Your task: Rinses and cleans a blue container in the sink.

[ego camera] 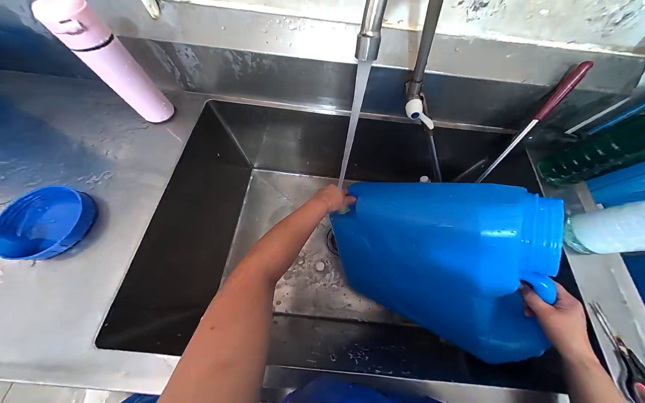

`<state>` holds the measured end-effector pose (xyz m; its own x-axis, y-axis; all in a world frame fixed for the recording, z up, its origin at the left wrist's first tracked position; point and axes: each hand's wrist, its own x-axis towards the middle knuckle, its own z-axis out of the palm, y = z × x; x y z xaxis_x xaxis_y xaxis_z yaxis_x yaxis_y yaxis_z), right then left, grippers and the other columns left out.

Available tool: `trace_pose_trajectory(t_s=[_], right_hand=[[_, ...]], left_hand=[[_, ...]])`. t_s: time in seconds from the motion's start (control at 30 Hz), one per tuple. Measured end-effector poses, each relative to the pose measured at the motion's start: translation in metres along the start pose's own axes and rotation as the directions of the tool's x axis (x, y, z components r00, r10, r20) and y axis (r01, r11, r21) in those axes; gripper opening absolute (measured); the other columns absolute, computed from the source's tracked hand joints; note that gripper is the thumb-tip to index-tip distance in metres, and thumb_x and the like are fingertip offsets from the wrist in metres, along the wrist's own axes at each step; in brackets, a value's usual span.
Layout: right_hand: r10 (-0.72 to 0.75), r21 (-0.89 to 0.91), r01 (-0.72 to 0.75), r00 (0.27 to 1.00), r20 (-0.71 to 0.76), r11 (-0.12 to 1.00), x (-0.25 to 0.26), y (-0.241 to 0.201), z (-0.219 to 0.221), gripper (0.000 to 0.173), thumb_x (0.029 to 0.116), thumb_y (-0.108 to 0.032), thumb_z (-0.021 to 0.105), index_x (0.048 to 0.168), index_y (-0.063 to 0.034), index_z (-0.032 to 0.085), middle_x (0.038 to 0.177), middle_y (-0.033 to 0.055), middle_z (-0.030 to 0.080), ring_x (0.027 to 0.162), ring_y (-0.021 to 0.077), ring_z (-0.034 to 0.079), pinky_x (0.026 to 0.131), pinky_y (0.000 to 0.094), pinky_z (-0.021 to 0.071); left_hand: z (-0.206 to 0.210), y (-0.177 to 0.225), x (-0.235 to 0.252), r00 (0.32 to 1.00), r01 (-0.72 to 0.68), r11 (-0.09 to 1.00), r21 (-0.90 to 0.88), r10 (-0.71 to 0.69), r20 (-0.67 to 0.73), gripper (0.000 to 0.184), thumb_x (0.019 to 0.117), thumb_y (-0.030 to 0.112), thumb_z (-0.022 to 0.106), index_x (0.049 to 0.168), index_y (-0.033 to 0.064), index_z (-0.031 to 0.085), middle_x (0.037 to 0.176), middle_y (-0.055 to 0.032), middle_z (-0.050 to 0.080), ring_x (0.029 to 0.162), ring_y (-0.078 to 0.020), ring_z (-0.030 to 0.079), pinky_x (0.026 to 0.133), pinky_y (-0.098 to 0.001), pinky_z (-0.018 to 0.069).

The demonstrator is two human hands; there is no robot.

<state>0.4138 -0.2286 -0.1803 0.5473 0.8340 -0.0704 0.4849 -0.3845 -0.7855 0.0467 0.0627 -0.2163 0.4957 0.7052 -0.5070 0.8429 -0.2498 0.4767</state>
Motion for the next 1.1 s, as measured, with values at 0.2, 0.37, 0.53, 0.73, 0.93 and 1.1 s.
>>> trace_pose_trajectory(t_s=[0.2, 0.37, 0.53, 0.73, 0.93, 1.1], right_hand=[[0.004, -0.01, -0.004, 0.999, -0.036, 1.0, -0.006, 0.007, 0.001, 0.027, 0.0889, -0.011, 0.063, 0.104, 0.0103, 0.061, 0.071, 0.0011, 0.056, 0.052, -0.0028, 0.048, 0.051, 0.0168, 0.0436], [-0.143, -0.134, 0.141, 0.99, -0.004, 0.981, 0.022, -0.053, 0.022, 0.033, 0.0897, -0.017, 0.072, 0.107, 0.0105, 0.066, 0.087, 0.0229, 0.066, 0.071, 0.0272, 0.061, 0.068, 0.0508, 0.0504], [-0.274, -0.454, 0.438, 0.882, 0.383, 0.776, 0.066, -0.184, 0.086, 0.043, 0.0938, -0.028, 0.073, 0.122, 0.0034, 0.066, 0.109, 0.0389, 0.066, 0.106, 0.0613, 0.061, 0.086, 0.0794, 0.0402], [-0.362, -0.136, 0.601, 0.629, 0.688, 0.787, 0.078, -0.282, 0.206, 0.114, 0.0757, -0.041, 0.09, 0.159, 0.0044, 0.025, 0.159, 0.0361, 0.027, 0.144, 0.0547, 0.033, 0.113, 0.0696, 0.0313], [-0.408, -0.304, 0.654, 0.703, 0.582, 0.693, 0.066, -0.283, 0.224, 0.114, 0.0738, -0.059, 0.083, 0.161, -0.0066, 0.032, 0.158, 0.0305, 0.036, 0.144, 0.0544, 0.034, 0.109, 0.0754, 0.0279], [-0.405, -0.346, 0.593, 0.778, 0.481, 0.727, 0.06, -0.29, 0.231, 0.101, 0.0796, -0.045, 0.086, 0.159, -0.0056, 0.036, 0.155, 0.0327, 0.039, 0.142, 0.056, 0.035, 0.108, 0.0763, 0.0285]], left_hand=[[0.015, -0.002, -0.007, 0.975, -0.201, 0.972, 0.126, 0.21, -0.07, 0.031, 0.1025, 0.015, 0.061, 0.124, -0.0069, 0.066, 0.124, -0.0297, 0.064, 0.122, -0.0448, 0.06, 0.107, -0.0579, 0.0446], [-0.015, -0.016, -0.03, 0.919, 0.342, 0.934, -0.1, -0.355, -0.173, 0.06, 0.1106, 0.045, 0.037, 0.126, -0.006, 0.064, 0.131, -0.0315, 0.062, 0.127, -0.0469, 0.058, 0.104, -0.0662, 0.0438], [-0.051, -0.074, -0.127, 0.847, 0.372, 0.918, -0.135, -0.395, -0.357, 0.042, 0.1032, 0.034, 0.06, 0.126, -0.0019, 0.066, 0.135, -0.028, 0.06, 0.126, -0.0468, 0.058, 0.1, -0.0686, 0.0458], [-0.072, -0.202, -0.3, 0.461, 0.422, 0.879, -0.22, -0.418, -0.783, 0.054, 0.0858, 0.021, 0.078, 0.13, -0.0074, 0.061, 0.142, -0.0378, 0.049, 0.136, -0.0573, 0.044, 0.108, -0.0745, 0.0352], [-0.072, -0.275, -0.385, 0.28, 0.467, 0.759, -0.454, -0.613, -0.739, 0.053, 0.0971, 0.023, 0.07, 0.133, -0.0125, 0.056, 0.142, -0.0423, 0.045, 0.136, -0.057, 0.043, 0.112, -0.0671, 0.0358], [-0.098, -0.269, -0.364, 0.566, 0.511, 0.804, -0.303, -0.581, -0.586, 0.056, 0.1011, 0.026, 0.064, 0.144, -0.0071, 0.05, 0.149, -0.0371, 0.043, 0.144, -0.0526, 0.037, 0.116, -0.0633, 0.0336]])
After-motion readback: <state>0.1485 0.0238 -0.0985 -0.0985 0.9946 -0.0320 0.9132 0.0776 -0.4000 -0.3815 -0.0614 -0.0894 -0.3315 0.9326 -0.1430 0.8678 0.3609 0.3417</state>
